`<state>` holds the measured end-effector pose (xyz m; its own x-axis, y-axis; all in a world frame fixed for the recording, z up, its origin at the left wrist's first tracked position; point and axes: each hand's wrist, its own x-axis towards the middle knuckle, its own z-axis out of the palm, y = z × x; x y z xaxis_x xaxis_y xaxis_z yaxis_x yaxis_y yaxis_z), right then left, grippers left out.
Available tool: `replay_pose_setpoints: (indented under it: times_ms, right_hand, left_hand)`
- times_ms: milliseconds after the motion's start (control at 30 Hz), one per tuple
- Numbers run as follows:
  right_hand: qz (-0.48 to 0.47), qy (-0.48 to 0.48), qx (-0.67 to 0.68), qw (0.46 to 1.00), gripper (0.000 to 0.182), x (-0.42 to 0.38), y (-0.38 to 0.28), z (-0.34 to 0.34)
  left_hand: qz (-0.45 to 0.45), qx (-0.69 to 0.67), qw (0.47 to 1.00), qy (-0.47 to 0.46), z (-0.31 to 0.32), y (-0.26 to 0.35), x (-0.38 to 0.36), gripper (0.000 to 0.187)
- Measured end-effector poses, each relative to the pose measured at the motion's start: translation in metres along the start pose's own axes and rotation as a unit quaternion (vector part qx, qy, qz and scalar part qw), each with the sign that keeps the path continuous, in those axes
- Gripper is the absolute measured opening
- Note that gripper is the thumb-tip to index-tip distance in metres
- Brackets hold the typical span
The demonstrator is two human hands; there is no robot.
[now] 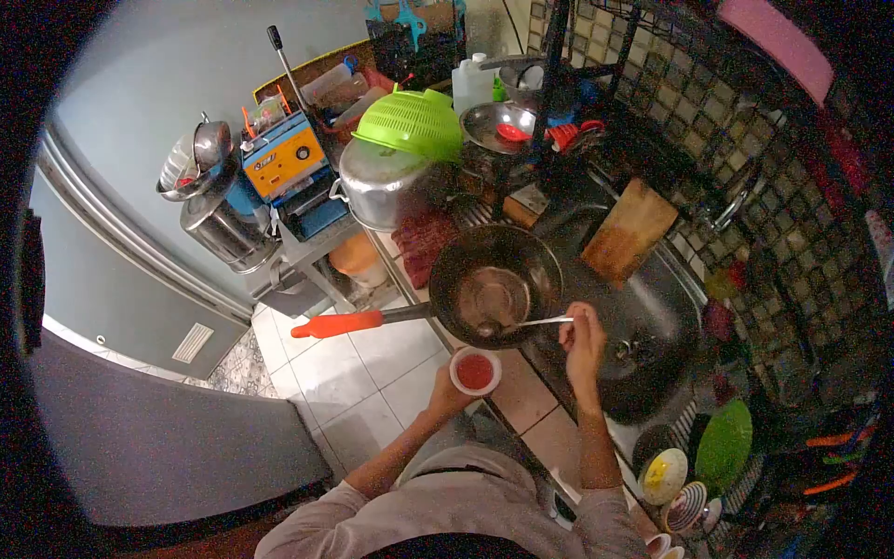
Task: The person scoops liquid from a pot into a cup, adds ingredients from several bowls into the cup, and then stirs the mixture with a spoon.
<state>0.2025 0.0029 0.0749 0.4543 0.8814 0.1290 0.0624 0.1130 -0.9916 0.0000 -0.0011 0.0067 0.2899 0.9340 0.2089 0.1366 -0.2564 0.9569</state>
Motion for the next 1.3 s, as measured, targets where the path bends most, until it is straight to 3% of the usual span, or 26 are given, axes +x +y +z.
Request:
replay_pose_setpoints:
  times_ms: [167,467,567,833,900,1133,1300]
  right_hand:
    - [0.005,-0.016,-0.039,0.999,0.028,0.0,0.02,0.009]
    - [0.053,0.01,0.122,0.991,0.022,-0.001,0.017,0.008]
    - [0.11,0.05,0.178,0.976,0.02,-0.003,0.005,0.005]
    - [0.085,0.017,0.191,0.978,0.021,-0.013,-0.019,-0.015]
    - [0.07,0.021,0.166,0.983,0.023,-0.018,-0.025,-0.018]
    - [-0.017,-0.046,0.043,0.998,0.028,-0.038,-0.037,-0.023]
    - [-0.056,-0.003,0.091,0.994,0.026,-0.03,-0.034,-0.022]
  left_hand:
    - [-0.012,0.014,1.0,-0.011,-0.001,-0.004,-0.002,0.059]
    - [-0.013,0.018,1.0,-0.014,0.002,-0.014,-0.002,0.058]
    - [-0.009,0.019,1.0,-0.009,0.002,-0.014,-0.003,0.057]
    - [-0.016,0.028,0.999,-0.026,0.001,-0.012,-0.001,0.054]
    - [-0.047,0.022,0.998,-0.027,0.0,-0.009,0.0,0.054]
    - [-0.016,0.015,0.999,-0.038,0.001,-0.013,0.0,0.054]
    - [-0.054,-0.007,0.998,-0.036,-0.003,-0.006,-0.001,0.058]
